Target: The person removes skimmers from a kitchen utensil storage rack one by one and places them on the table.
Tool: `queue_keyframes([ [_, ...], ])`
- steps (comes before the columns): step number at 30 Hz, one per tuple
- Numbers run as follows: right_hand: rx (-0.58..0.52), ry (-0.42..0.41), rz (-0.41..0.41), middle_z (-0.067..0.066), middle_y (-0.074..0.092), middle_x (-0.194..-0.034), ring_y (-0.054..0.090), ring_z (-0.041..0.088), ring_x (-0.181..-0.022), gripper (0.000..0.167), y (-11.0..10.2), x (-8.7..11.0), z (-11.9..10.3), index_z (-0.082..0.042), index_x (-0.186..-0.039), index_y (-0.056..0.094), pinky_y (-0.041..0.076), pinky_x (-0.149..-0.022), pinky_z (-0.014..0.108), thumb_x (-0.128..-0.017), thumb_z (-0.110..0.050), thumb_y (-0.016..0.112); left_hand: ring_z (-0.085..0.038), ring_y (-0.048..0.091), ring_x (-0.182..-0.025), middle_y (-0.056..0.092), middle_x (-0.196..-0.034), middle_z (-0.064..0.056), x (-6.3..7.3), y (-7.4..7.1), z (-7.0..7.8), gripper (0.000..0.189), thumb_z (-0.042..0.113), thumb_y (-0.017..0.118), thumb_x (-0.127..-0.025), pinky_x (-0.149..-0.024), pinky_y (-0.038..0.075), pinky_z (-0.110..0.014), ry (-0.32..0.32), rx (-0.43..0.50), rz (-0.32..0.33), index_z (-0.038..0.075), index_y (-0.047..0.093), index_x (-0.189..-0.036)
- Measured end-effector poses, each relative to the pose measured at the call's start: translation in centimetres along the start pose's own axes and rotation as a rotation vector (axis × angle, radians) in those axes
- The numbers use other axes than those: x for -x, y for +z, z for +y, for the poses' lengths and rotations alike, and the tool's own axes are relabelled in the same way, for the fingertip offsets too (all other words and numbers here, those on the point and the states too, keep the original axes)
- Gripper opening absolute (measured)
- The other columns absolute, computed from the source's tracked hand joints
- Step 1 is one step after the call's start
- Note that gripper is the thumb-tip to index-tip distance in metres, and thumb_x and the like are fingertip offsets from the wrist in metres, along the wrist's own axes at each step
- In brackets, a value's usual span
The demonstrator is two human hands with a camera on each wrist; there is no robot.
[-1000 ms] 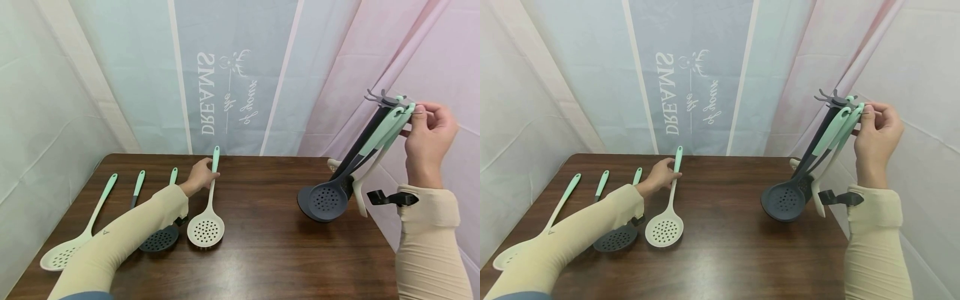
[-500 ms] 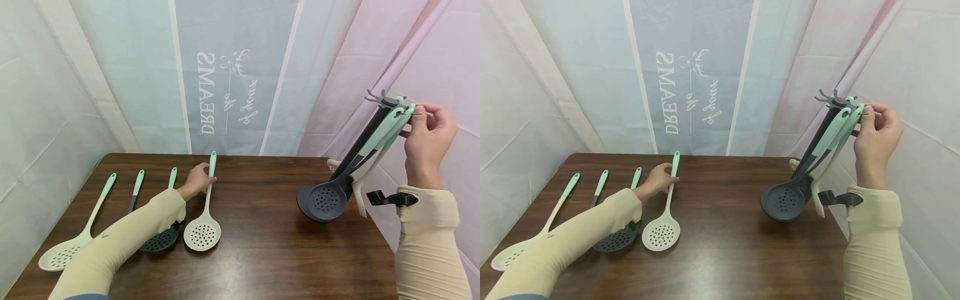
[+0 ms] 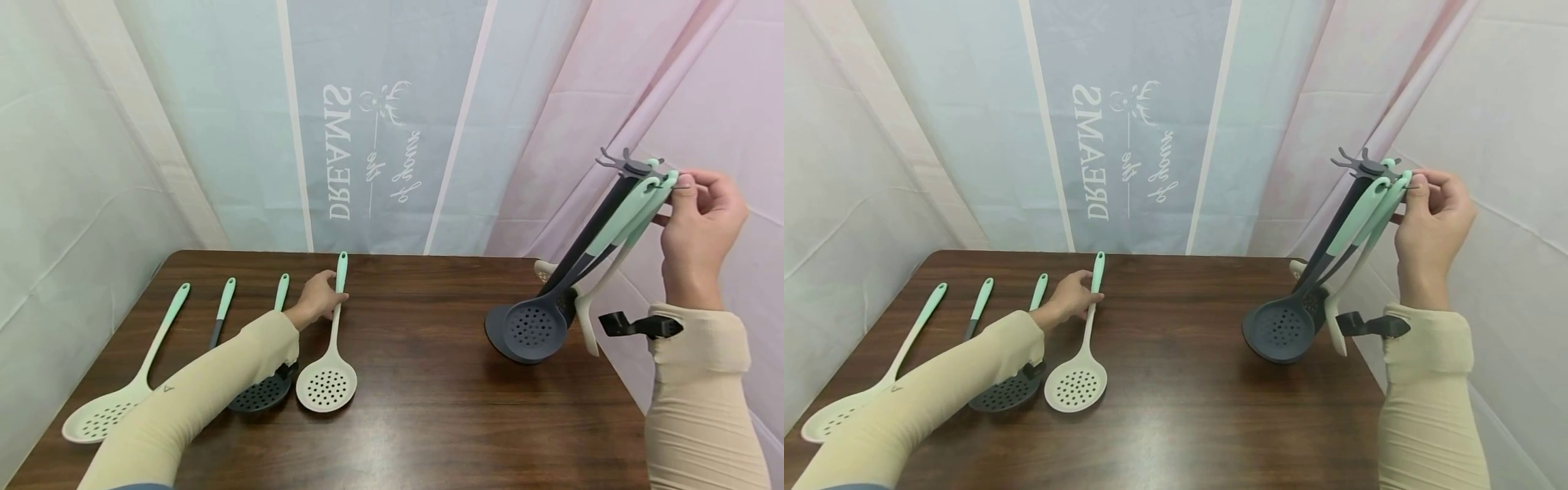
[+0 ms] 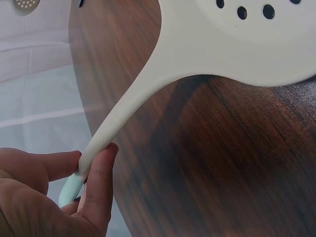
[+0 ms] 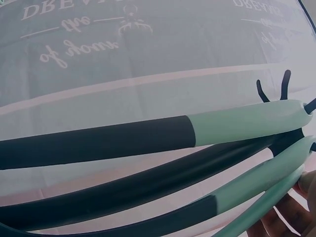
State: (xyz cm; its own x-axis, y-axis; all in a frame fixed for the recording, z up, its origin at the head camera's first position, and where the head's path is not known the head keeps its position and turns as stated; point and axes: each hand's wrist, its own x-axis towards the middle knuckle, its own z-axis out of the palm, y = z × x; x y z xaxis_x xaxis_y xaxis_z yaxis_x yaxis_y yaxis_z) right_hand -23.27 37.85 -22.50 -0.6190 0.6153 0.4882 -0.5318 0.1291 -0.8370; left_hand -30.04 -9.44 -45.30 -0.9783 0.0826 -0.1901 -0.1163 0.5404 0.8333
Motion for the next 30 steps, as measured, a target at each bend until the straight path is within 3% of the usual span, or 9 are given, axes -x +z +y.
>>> queue_keyframes([
  [16, 0.002, -0.008, 0.003, 0.004, 0.072, -0.089, 0.070, 0.011, -0.077, 0.008, 0.0, 0.0, 0.0, -0.003, -0.100, 0.073, 0.055, -0.057, 0.014, -0.098, -0.007, 0.066, -0.033, 0.072, -0.089, 0.068, -0.103, -0.023, -0.4, 0.1, -0.1, 0.058, 0.008, 0.068, -0.098, -0.059, 0.061, -0.035, -0.027, -0.023, -0.023, -0.001, 0.043, -0.149],
  [24, -0.009, -0.012, -0.003, 0.005, 0.072, -0.090, 0.070, 0.012, -0.079, 0.008, 0.1, 0.1, 0.1, -0.003, -0.101, 0.072, 0.055, -0.058, 0.014, -0.098, -0.007, 0.066, -0.032, 0.072, -0.079, 0.064, -0.105, -0.024, -0.9, 0.0, -0.3, 0.054, 0.010, 0.068, -0.098, -0.056, 0.061, -0.035, -0.040, -0.194, -0.028, -0.007, 0.046, -0.145],
  [30, -0.019, -0.005, -0.003, 0.005, 0.072, -0.090, 0.070, 0.012, -0.079, 0.008, 0.1, 0.0, 0.1, -0.002, -0.100, 0.072, 0.056, -0.058, 0.015, -0.098, -0.006, 0.066, -0.028, 0.070, -0.071, 0.062, -0.090, -0.019, -1.5, 0.0, -0.7, 0.033, 0.011, 0.068, -0.098, -0.054, 0.060, -0.033, -0.054, -0.240, -0.046, -0.007, 0.059, -0.124],
])
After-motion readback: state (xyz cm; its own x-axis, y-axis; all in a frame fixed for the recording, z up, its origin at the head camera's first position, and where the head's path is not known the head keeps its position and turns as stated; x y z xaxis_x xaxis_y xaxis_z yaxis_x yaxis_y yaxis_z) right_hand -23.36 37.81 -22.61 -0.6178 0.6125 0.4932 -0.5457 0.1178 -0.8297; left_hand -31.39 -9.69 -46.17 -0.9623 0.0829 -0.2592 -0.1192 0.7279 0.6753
